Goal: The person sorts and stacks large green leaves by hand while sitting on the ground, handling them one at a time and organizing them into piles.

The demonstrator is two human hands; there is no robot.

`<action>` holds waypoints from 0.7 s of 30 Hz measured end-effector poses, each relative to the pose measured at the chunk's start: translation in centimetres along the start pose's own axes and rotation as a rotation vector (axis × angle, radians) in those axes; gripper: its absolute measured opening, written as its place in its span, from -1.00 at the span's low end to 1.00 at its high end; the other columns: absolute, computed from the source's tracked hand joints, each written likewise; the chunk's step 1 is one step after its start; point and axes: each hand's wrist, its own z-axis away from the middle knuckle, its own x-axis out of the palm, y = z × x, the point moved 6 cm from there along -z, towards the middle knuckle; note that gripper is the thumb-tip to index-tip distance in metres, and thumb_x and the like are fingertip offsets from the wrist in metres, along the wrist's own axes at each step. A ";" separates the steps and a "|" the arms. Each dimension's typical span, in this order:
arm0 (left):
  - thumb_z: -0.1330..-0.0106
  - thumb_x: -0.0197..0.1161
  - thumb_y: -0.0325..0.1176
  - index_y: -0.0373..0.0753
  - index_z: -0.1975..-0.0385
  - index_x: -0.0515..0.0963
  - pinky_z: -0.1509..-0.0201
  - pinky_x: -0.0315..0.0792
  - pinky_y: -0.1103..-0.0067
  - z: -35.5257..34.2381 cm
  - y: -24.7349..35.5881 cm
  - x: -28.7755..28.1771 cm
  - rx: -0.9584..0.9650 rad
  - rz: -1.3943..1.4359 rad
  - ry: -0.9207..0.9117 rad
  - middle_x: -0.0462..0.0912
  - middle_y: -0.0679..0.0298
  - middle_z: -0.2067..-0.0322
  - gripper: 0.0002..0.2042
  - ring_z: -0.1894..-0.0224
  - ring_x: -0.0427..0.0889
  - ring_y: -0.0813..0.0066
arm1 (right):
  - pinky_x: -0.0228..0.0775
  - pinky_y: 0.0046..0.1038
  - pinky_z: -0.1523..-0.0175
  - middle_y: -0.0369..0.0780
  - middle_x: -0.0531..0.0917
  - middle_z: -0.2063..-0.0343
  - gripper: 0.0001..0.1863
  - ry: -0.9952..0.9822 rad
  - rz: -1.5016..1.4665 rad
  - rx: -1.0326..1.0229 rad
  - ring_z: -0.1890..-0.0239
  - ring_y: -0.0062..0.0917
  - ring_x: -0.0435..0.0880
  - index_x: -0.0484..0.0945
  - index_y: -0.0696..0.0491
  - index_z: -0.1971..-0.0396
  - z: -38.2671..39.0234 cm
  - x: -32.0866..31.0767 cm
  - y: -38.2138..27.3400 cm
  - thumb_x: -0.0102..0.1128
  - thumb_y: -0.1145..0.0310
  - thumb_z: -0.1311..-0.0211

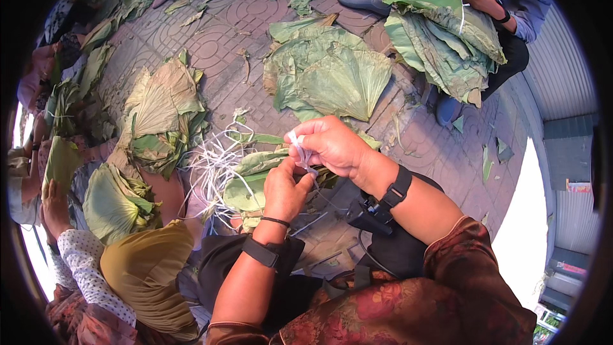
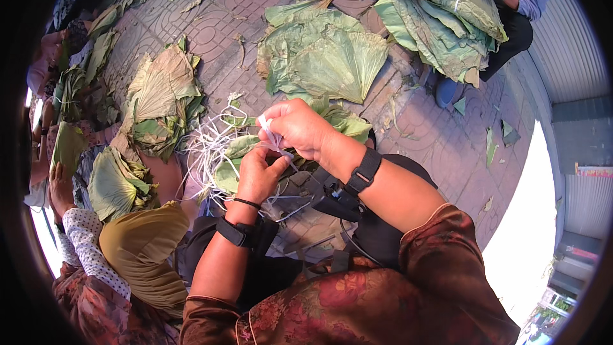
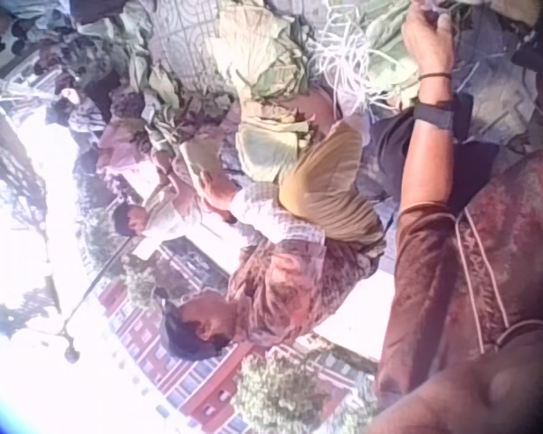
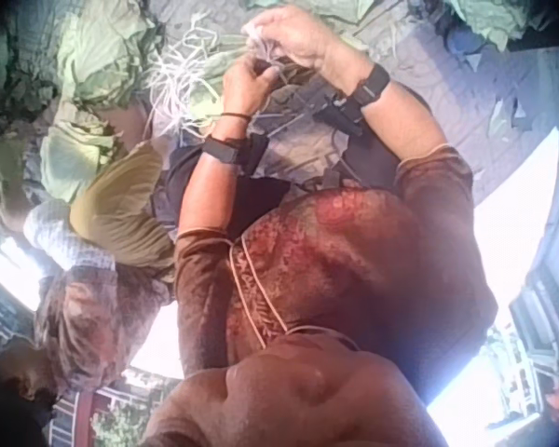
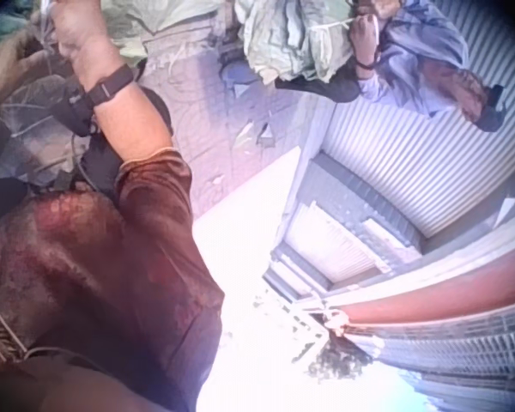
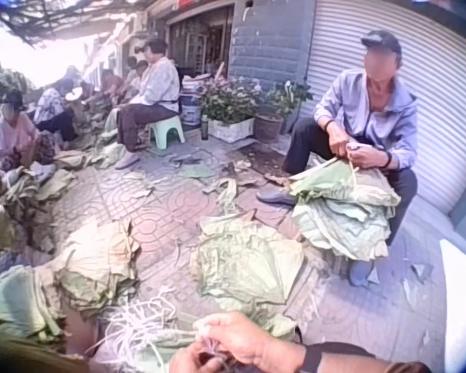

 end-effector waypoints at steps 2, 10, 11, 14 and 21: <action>0.15 0.14 -0.46 -0.36 0.49 0.39 0.43 0.30 0.64 -0.3 -1.3 1.0 -0.079 0.243 -0.080 0.48 0.23 0.57 -0.81 0.53 0.43 0.51 | 0.33 -0.61 0.43 -0.21 0.46 0.57 -0.82 -0.019 0.048 -0.058 0.54 -0.61 0.44 0.37 0.24 0.41 -0.2 -0.1 0.1 -0.09 0.50 0.07; 0.06 0.11 -0.52 -0.33 0.54 0.43 0.43 0.26 0.77 -0.2 0.0 1.5 -0.259 0.763 -0.147 0.47 0.35 0.57 -0.92 0.53 0.38 0.71 | 0.28 -0.65 0.45 -0.25 0.46 0.61 -0.79 0.065 0.414 -0.147 0.56 -0.68 0.41 0.39 0.23 0.46 0.0 -1.3 -1.4 0.01 0.40 0.10; 0.06 0.11 -0.51 -0.33 0.56 0.43 0.44 0.25 0.77 -0.2 0.2 1.3 -0.251 0.761 -0.141 0.46 0.36 0.58 -0.93 0.54 0.37 0.71 | 0.27 -0.66 0.46 -0.26 0.46 0.62 -0.79 0.051 0.527 -0.184 0.56 -0.69 0.40 0.40 0.23 0.48 0.0 -1.4 -1.9 0.02 0.38 0.11; 0.06 0.10 -0.51 -0.33 0.60 0.42 0.48 0.24 0.79 -0.2 0.4 0.7 -0.204 0.715 -0.119 0.45 0.38 0.62 -0.96 0.56 0.34 0.74 | 0.23 -0.68 0.49 -0.30 0.46 0.67 -0.75 -0.034 0.689 -0.207 0.59 -0.73 0.37 0.41 0.23 0.52 -0.1 -1.0 -2.3 0.09 0.33 0.15; 0.05 0.08 -0.54 -0.32 0.53 0.42 0.41 0.28 0.76 0.3 1.3 0.5 -0.169 0.747 -0.158 0.46 0.37 0.58 -0.93 0.51 0.39 0.71 | 0.17 -0.69 0.58 -0.31 0.43 0.73 -0.75 -0.083 0.840 -0.206 0.66 -0.74 0.34 0.41 0.23 0.59 0.2 0.2 -1.8 0.12 0.33 0.22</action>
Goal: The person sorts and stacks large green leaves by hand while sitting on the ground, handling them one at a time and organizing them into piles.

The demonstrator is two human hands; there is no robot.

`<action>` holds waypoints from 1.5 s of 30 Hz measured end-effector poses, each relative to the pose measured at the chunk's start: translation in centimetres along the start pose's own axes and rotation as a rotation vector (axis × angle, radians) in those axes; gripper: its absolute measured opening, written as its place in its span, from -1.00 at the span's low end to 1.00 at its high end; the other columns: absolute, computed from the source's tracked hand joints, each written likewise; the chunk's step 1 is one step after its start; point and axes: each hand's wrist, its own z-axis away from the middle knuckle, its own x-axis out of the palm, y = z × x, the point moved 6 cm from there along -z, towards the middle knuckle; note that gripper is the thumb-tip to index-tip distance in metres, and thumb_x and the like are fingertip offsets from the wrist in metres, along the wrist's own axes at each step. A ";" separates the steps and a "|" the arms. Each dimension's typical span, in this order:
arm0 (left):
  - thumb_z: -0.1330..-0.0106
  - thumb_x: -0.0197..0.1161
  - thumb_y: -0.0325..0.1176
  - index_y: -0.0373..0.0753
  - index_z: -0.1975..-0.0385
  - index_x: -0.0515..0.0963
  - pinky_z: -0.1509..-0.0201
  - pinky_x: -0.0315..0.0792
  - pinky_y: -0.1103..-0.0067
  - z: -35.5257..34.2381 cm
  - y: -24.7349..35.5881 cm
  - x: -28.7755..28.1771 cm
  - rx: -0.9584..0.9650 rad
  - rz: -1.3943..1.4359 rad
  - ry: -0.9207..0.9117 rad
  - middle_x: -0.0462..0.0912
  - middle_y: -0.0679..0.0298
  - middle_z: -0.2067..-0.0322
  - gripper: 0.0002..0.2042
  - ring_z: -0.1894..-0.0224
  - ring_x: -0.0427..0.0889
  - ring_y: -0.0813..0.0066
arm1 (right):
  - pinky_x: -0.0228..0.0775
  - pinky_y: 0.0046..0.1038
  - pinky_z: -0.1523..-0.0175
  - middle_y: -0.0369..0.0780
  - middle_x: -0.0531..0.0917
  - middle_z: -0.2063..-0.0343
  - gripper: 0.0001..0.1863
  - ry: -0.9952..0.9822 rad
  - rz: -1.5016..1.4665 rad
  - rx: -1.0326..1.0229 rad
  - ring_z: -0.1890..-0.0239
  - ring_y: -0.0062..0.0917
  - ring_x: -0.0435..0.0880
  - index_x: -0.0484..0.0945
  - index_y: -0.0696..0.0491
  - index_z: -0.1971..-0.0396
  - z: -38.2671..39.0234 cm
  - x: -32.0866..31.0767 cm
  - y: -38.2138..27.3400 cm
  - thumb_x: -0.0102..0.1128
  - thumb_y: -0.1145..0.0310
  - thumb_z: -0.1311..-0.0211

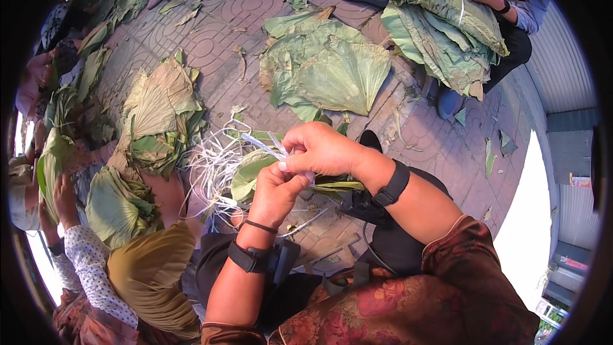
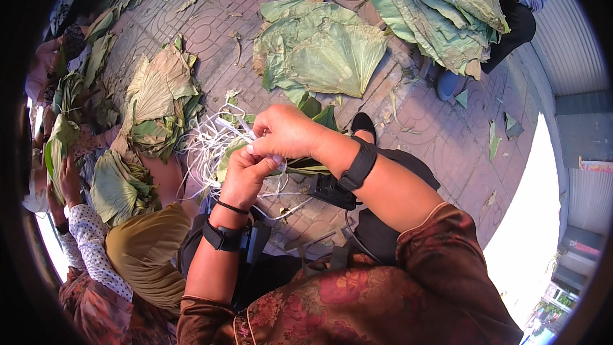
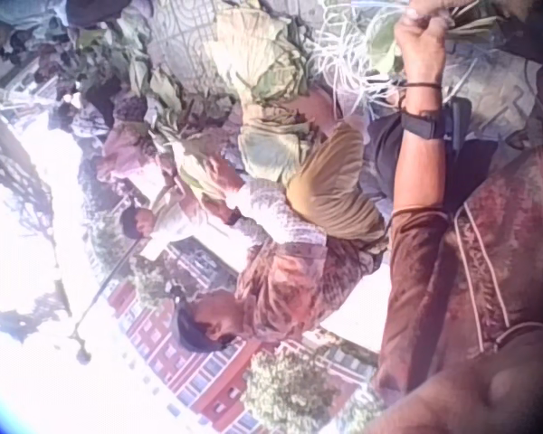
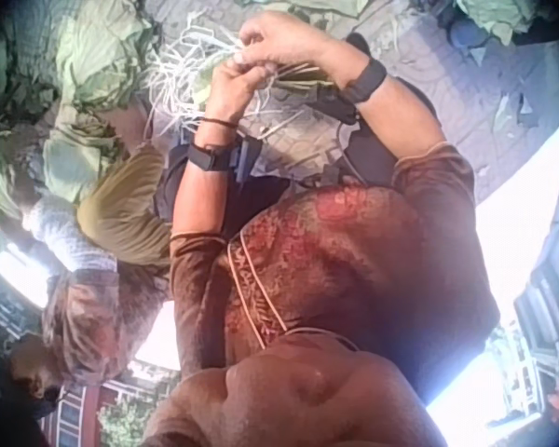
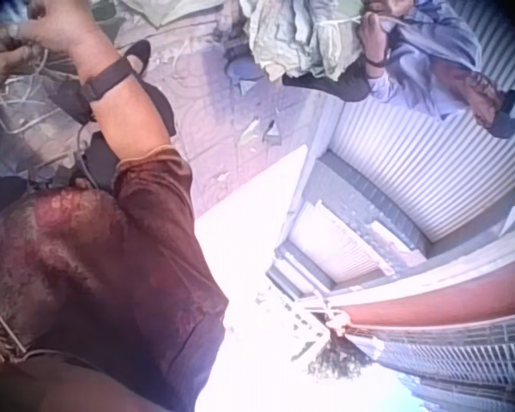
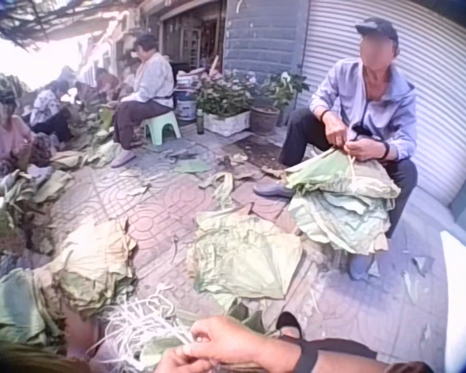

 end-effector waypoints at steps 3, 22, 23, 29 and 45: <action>0.04 0.09 -0.52 -0.30 0.52 0.41 0.43 0.27 0.76 0.5 0.5 0.1 -0.001 0.054 -0.019 0.46 0.37 0.58 -0.93 0.52 0.38 0.71 | 0.17 -0.69 0.60 -0.31 0.43 0.75 -0.79 -0.062 -0.162 -0.019 0.68 -0.75 0.33 0.42 0.23 0.64 -0.4 0.7 0.2 0.07 0.36 0.18; -0.06 -0.01 -0.38 -0.34 0.34 0.37 0.46 0.31 0.74 1.5 0.4 0.5 -0.107 0.144 -0.182 0.43 0.34 0.64 -0.80 0.58 0.40 0.64 | 0.09 -0.72 0.64 -0.40 0.36 0.79 -0.79 0.311 -0.565 0.137 0.71 -0.82 0.23 0.42 0.17 0.73 -0.4 -2.8 -0.4 0.00 0.36 0.08; -0.07 -0.02 -0.39 -0.34 0.34 0.37 0.47 0.31 0.74 1.4 0.2 0.7 -0.110 0.152 -0.200 0.43 0.34 0.66 -0.80 0.60 0.40 0.64 | 0.08 -0.72 0.63 -0.41 0.36 0.79 -0.79 0.358 -0.646 0.175 0.71 -0.82 0.22 0.42 0.17 0.74 -0.6 -3.1 -0.1 0.00 0.36 0.08; -0.11 -0.08 -0.36 -0.34 0.37 0.37 0.53 0.27 0.77 2.6 2.0 1.6 -0.078 0.047 -0.346 0.39 0.39 0.71 -0.81 0.65 0.36 0.70 | 0.05 -0.77 0.70 -0.39 0.36 0.79 -0.81 0.509 -0.710 0.062 0.79 -0.80 0.22 0.41 0.14 0.67 0.4 -4.4 -4.1 -0.01 0.32 0.06; -0.15 -0.15 -0.33 -0.29 0.27 0.33 0.52 0.23 0.79 4.7 6.1 0.8 0.108 0.045 -0.553 0.38 0.41 0.67 -0.77 0.62 0.34 0.75 | 0.21 -0.58 0.20 -0.19 0.45 0.45 -0.42 -0.168 -0.754 -0.080 0.35 -0.55 0.41 0.32 0.22 0.29 0.2 0.9 -7.0 -0.29 -0.06 0.00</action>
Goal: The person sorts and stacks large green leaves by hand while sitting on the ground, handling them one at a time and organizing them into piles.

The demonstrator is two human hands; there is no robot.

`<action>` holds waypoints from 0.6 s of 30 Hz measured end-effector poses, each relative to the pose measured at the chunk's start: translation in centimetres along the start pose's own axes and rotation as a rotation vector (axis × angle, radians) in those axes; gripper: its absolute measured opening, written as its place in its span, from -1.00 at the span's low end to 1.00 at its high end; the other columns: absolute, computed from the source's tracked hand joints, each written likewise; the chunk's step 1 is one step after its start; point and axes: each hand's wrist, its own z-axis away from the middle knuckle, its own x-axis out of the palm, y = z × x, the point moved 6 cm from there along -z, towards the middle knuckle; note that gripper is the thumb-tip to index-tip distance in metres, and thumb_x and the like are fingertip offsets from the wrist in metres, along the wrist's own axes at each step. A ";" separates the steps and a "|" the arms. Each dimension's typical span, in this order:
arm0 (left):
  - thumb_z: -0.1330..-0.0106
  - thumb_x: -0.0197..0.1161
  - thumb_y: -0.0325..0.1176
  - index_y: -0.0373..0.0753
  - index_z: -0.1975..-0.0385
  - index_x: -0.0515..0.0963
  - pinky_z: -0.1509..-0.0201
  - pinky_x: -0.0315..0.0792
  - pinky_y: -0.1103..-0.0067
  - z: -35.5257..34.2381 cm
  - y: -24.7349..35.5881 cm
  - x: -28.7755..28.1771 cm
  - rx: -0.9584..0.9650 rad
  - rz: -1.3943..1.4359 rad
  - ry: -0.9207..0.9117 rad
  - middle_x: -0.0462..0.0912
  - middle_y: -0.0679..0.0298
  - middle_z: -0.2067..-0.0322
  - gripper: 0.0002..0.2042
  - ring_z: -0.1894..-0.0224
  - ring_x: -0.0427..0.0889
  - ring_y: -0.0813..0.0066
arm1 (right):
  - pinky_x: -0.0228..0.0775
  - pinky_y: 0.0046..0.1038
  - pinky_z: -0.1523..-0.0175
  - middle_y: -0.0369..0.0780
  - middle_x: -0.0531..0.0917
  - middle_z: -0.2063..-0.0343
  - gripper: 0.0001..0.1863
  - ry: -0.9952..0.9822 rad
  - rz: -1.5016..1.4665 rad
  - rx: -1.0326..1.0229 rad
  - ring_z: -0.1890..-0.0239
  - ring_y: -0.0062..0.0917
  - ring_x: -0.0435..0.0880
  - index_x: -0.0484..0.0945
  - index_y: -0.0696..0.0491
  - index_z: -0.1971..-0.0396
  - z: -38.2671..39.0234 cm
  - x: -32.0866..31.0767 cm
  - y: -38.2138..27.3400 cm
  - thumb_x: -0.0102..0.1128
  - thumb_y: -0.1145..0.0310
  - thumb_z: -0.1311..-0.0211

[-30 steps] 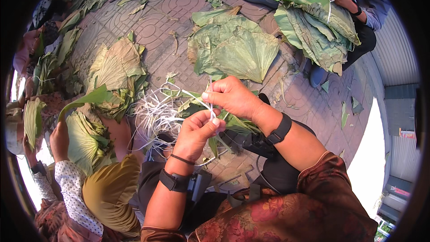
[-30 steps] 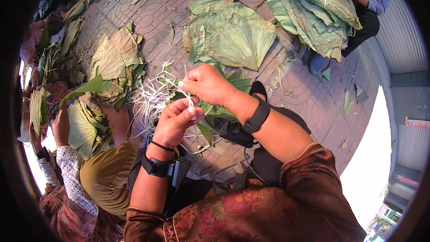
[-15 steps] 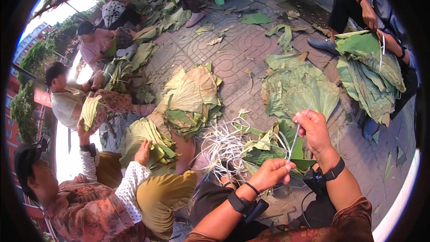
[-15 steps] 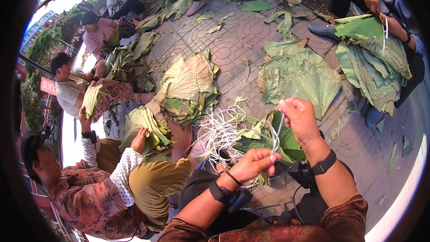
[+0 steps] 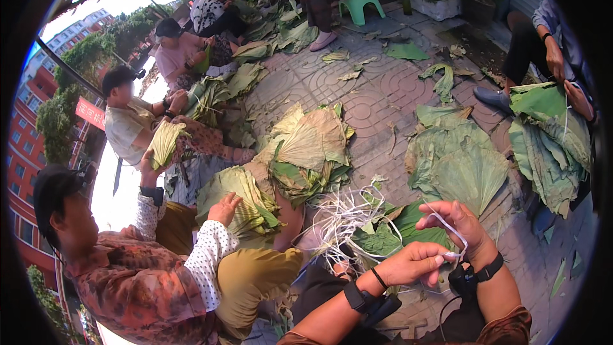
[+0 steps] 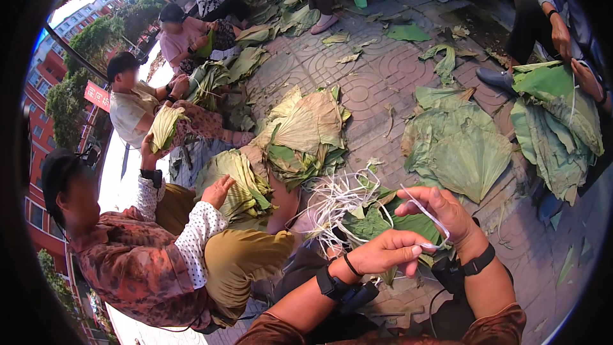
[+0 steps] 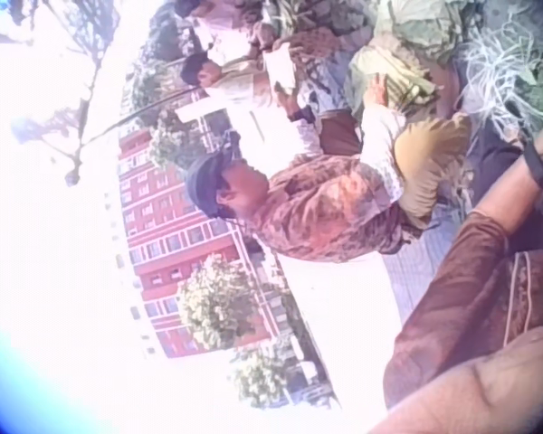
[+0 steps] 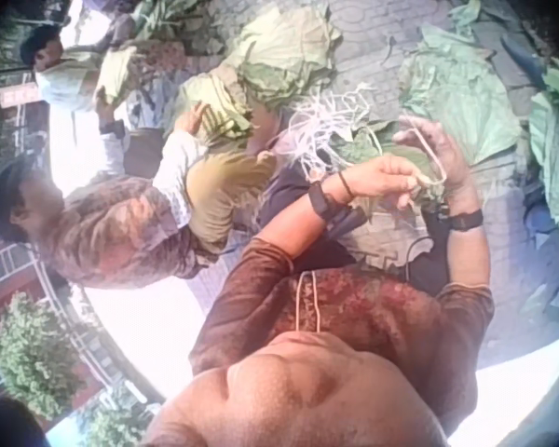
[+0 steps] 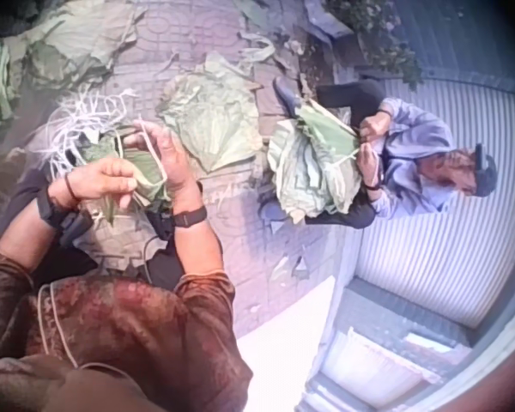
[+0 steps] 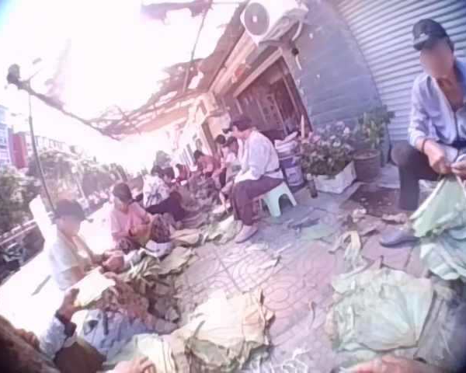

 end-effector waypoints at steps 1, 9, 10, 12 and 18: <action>-0.15 -0.16 -0.34 -0.30 0.25 0.32 0.48 0.25 0.78 0.1 0.8 -0.6 0.079 -0.002 0.016 0.39 0.39 0.65 -0.76 0.61 0.35 0.73 | 0.17 -0.56 0.15 -0.16 0.45 0.41 -0.35 -0.126 0.067 0.040 0.30 -0.52 0.39 0.31 0.23 0.25 0.1 0.9 0.3 -0.34 -0.12 0.02; -0.17 -0.22 -0.36 -0.31 0.25 0.26 0.33 0.34 0.57 1.6 4.9 -5.4 0.528 0.485 0.071 0.42 0.20 0.56 -0.78 0.40 0.45 0.34 | 0.15 -0.58 0.14 -0.22 0.37 0.34 -0.34 -0.462 -0.093 0.138 0.31 -0.57 0.37 0.10 0.20 0.11 -0.3 4.5 3.2 -0.17 -0.06 0.06; -0.17 -0.23 -0.36 -0.31 0.25 0.26 0.32 0.34 0.56 1.8 4.9 -5.5 0.553 0.466 0.075 0.42 0.19 0.55 -0.78 0.39 0.45 0.33 | 0.16 -0.59 0.15 -0.24 0.37 0.34 -0.35 -0.431 -0.135 0.146 0.32 -0.58 0.37 0.07 0.19 0.09 -0.3 4.8 3.1 -0.11 -0.02 0.06; -0.17 -0.23 -0.35 -0.30 0.25 0.26 0.28 0.33 0.53 2.1 4.7 -5.2 0.575 0.559 0.130 0.43 0.18 0.54 -0.77 0.37 0.45 0.30 | 0.18 -0.61 0.19 -0.27 0.37 0.37 -0.45 -0.379 -0.081 0.218 0.33 -0.61 0.37 0.09 0.14 0.11 -0.3 4.8 4.1 0.03 0.26 0.12; -0.17 -0.24 -0.32 -0.30 0.27 0.26 0.18 0.29 0.45 0.8 3.5 -4.5 0.512 0.667 0.072 0.44 0.16 0.50 -0.77 0.32 0.43 0.26 | 0.22 -0.65 0.38 -0.34 0.43 0.61 -0.80 -0.525 0.375 0.331 0.48 -0.69 0.38 0.40 0.16 0.46 0.0 4.7 7.5 0.05 0.39 0.14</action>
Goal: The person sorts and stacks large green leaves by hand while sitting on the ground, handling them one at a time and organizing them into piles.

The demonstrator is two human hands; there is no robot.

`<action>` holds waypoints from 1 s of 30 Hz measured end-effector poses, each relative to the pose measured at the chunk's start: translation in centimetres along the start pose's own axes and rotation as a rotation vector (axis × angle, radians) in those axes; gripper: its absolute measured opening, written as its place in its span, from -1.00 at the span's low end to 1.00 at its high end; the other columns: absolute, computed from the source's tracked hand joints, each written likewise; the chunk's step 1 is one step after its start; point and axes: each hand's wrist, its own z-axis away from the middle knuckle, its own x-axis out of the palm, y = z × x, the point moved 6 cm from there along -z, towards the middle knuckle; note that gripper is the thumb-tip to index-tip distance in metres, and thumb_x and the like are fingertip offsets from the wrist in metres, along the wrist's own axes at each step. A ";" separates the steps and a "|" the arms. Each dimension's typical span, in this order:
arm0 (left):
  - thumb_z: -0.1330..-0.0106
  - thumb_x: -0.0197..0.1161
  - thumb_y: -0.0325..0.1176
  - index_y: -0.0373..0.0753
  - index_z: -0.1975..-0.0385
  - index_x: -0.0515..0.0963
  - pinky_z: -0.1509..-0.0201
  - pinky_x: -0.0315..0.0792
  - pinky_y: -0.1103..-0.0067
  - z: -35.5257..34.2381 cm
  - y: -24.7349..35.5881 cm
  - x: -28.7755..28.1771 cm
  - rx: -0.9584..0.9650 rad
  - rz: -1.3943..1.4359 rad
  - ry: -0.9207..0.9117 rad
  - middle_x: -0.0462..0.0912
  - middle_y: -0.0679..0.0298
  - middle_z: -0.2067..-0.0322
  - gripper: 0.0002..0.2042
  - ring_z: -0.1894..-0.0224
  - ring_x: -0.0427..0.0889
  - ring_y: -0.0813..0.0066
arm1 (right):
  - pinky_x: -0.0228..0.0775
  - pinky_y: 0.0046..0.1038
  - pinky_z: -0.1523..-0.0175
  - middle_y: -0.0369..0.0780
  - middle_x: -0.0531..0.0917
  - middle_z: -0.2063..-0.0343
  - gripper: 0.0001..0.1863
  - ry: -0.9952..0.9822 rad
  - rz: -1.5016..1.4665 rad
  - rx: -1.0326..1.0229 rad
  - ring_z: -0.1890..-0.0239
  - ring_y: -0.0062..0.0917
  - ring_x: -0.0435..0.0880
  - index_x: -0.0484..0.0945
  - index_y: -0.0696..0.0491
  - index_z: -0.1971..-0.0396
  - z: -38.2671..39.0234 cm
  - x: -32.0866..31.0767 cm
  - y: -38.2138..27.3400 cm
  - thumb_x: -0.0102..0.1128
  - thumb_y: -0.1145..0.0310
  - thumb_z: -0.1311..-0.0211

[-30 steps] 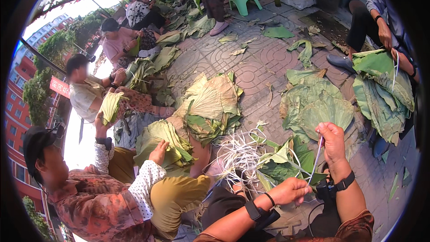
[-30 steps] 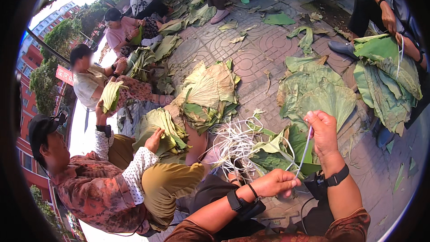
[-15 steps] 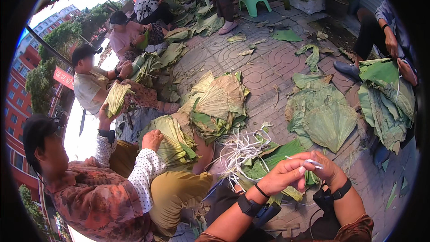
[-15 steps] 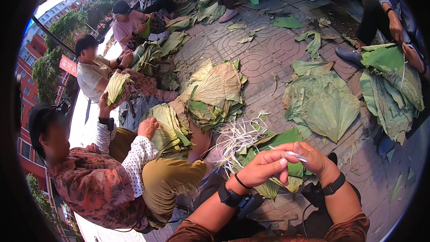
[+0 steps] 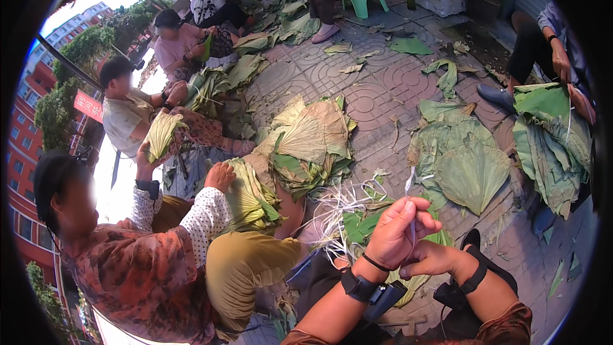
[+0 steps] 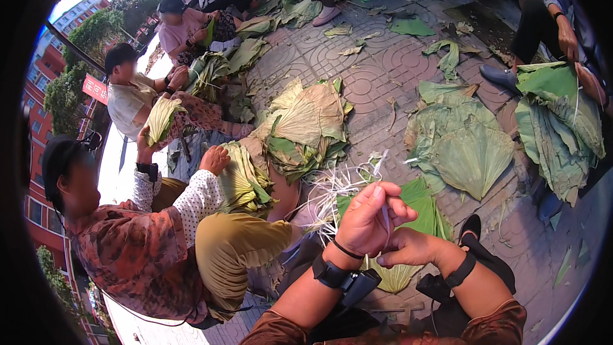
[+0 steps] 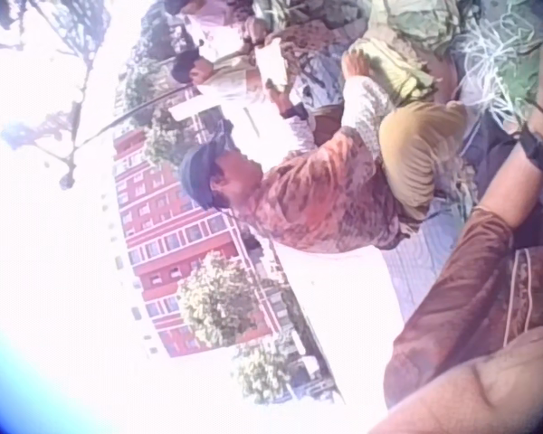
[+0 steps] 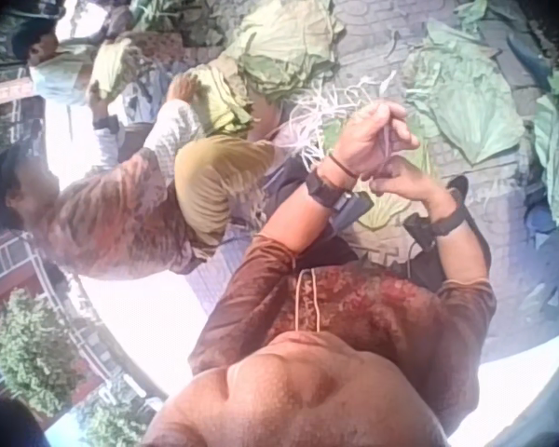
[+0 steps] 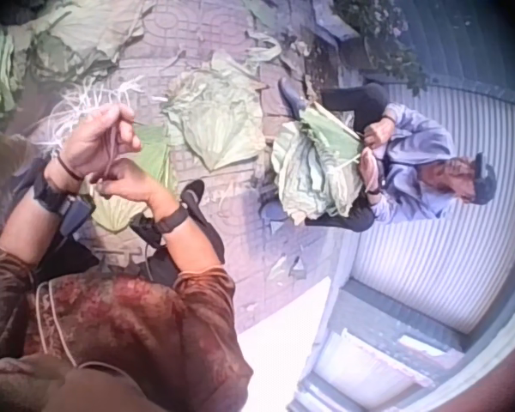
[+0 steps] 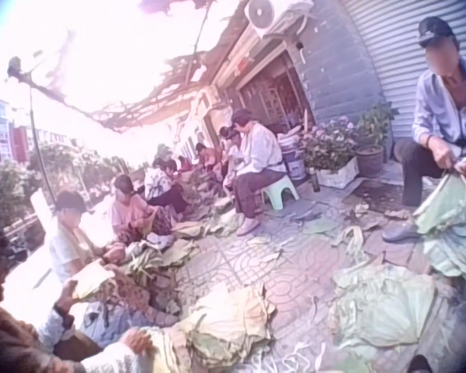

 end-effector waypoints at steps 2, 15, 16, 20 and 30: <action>-0.17 -0.24 -0.30 -0.29 0.30 0.28 0.17 0.28 0.43 0.2 1.6 -0.5 0.100 -0.017 0.063 0.44 0.18 0.53 -0.77 0.34 0.43 0.28 | 0.22 -0.61 0.45 -0.31 0.44 0.69 -0.79 -0.056 0.127 0.145 0.56 -0.65 0.40 0.43 0.12 0.53 0.0 0.6 0.2 0.03 0.29 0.15; -0.16 -0.21 -0.21 -0.20 0.49 0.36 0.25 0.32 0.44 2.2 7.7 -3.0 0.428 0.078 0.450 0.41 0.32 0.65 -0.76 0.48 0.42 0.41 | 0.26 -0.53 0.48 -0.29 0.42 0.72 -0.89 1.046 0.185 -0.086 0.61 -0.53 0.41 0.35 0.18 0.59 5.4 -7.5 -4.9 -0.11 0.45 0.07; -0.16 -0.21 -0.23 -0.21 0.50 0.35 0.27 0.33 0.44 2.3 7.3 -3.2 0.418 0.075 0.495 0.41 0.30 0.66 -0.77 0.49 0.42 0.39 | 0.26 -0.58 0.46 -0.32 0.42 0.68 -0.91 1.116 -0.012 -0.194 0.58 -0.60 0.39 0.33 0.20 0.58 6.1 -7.8 -5.2 -0.14 0.50 0.04; -0.16 -0.20 -0.25 -0.23 0.51 0.34 0.30 0.35 0.45 2.0 6.5 -3.4 0.376 0.043 0.547 0.42 0.28 0.64 -0.78 0.48 0.44 0.36 | 0.15 -0.63 0.18 -0.20 0.36 0.34 -0.90 1.425 0.420 -0.311 0.28 -0.59 0.33 0.35 0.19 0.49 8.8 -7.7 -8.4 -0.12 0.51 0.04; -0.15 -0.20 -0.24 -0.23 0.48 0.32 0.35 0.36 0.48 1.5 5.7 -3.9 0.302 0.012 0.610 0.40 0.30 0.67 -0.79 0.52 0.43 0.42 | 0.19 -0.57 0.21 -0.15 0.29 0.17 -0.71 1.490 0.544 -0.515 0.21 -0.47 0.33 0.28 0.18 0.30 10.1 -7.9 -8.5 -0.14 0.54 0.15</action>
